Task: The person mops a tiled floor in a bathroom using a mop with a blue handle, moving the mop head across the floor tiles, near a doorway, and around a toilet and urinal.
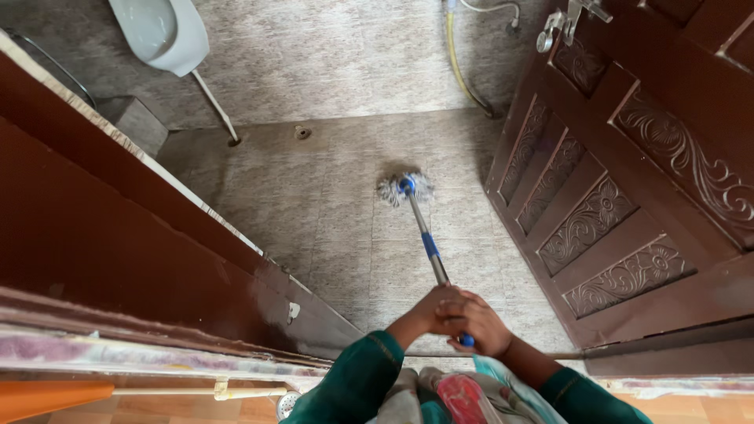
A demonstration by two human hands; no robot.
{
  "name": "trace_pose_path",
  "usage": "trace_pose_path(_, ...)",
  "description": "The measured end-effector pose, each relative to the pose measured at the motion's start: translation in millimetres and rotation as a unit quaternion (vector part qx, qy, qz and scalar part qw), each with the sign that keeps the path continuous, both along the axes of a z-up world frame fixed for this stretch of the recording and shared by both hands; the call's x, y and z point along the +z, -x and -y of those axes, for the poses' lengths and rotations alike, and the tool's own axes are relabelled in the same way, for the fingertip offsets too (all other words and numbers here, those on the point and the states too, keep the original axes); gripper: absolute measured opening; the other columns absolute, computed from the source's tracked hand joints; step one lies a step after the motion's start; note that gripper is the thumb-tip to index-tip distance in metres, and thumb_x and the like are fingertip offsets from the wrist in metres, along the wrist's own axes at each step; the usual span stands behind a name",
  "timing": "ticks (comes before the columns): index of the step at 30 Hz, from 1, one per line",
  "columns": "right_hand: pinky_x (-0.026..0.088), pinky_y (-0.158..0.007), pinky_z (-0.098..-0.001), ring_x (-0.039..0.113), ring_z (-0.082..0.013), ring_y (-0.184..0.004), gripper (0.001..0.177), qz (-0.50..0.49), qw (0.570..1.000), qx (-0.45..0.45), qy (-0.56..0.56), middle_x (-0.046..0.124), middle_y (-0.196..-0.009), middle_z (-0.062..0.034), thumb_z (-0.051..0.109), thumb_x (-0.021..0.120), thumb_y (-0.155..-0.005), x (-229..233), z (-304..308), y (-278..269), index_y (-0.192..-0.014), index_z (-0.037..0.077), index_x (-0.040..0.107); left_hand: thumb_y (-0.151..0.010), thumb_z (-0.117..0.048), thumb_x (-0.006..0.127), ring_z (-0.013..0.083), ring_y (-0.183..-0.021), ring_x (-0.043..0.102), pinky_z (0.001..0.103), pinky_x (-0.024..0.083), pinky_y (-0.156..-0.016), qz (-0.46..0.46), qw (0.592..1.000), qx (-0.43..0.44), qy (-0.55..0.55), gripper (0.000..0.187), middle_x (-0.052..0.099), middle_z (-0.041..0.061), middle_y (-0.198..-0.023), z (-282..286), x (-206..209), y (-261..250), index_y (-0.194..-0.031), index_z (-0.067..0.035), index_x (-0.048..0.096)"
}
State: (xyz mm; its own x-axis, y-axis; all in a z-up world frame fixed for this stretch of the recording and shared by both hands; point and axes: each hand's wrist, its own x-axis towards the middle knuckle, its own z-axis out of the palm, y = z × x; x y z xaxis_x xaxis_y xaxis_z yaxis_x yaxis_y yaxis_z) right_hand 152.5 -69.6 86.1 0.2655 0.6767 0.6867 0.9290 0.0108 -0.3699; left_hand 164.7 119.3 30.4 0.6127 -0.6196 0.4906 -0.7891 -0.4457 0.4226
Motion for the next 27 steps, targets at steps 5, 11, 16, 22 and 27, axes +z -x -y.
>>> trace_pose_path(5, 0.029, -0.116, -0.0559, 0.053, -0.0239, -0.135, 0.04, 0.011, 0.984, -0.048, 0.173, 0.054, -0.149, -0.0041, 0.036, 0.069, -0.094, -65, 13, -3, -0.125, 0.013, 0.058, -0.081, -0.046, 0.071, 0.0272, -0.098, 0.072, 0.042, 0.059, -0.087, -0.188, 0.887, 0.042, -0.42, 0.027, 0.071, 0.005, -0.096, 9, -44, -17, -0.084, -0.019, 0.072)
trace_pose_path(11, 0.026, -0.115, -0.0545, 0.045, -0.0233, -0.143, 0.047, 0.016, 0.965, -0.049, 0.257, 0.048, -0.155, -0.0014, 0.033, 0.063, -0.096, -106, 45, 40, -0.14, 0.018, 0.055, -0.076, -0.033, 0.065, 0.0254, -0.095, 0.069, 0.043, 0.054, -0.088, -0.051, 0.996, 0.054, -0.05, 0.015, 0.07, -0.001, -0.087, 16, -78, 43, -0.081, -0.019, 0.066)
trace_pose_path(16, 0.026, -0.121, -0.0536, 0.047, -0.0189, -0.147, 0.038, 0.095, 0.975, -0.012, 0.201, 0.056, -0.155, -0.0033, 0.024, 0.062, -0.094, -78, 93, 75, -0.132, 0.018, 0.064, -0.082, -0.033, 0.065, 0.0257, -0.092, 0.07, 0.041, 0.055, -0.084, -0.155, 0.976, 0.099, -0.113, 0.015, 0.071, 0.001, -0.086, 63, -70, 89, -0.077, -0.019, 0.066)
trace_pose_path(22, 0.028, -0.118, -0.0523, 0.059, -0.0227, -0.132, 0.035, 0.08, 0.995, 0.034, 0.055, 0.067, -0.135, -0.003, 0.021, 0.077, -0.085, 35, 145, 119, -0.118, 0.017, 0.067, -0.078, -0.038, 0.068, 0.03, -0.084, 0.071, 0.043, 0.056, -0.073, -0.186, 0.957, 0.191, -0.117, 0.02, 0.073, 0.006, -0.084, 147, 25, 141, -0.078, -0.018, 0.069)
trace_pose_path(27, 0.039, -0.115, -0.0501, 0.071, -0.0247, -0.114, 0.024, 0.063, 0.989, 0.037, -0.13, 0.076, -0.109, -0.0059, 0.014, 0.071, -0.087, 128, 171, 152, -0.11, 0.012, 0.065, -0.077, -0.043, 0.069, 0.0331, -0.085, 0.071, 0.046, 0.055, -0.069, -0.08, 0.976, 0.194, -0.053, 0.025, 0.074, 0.007, -0.085, 194, 137, 195, -0.08, -0.018, 0.07)
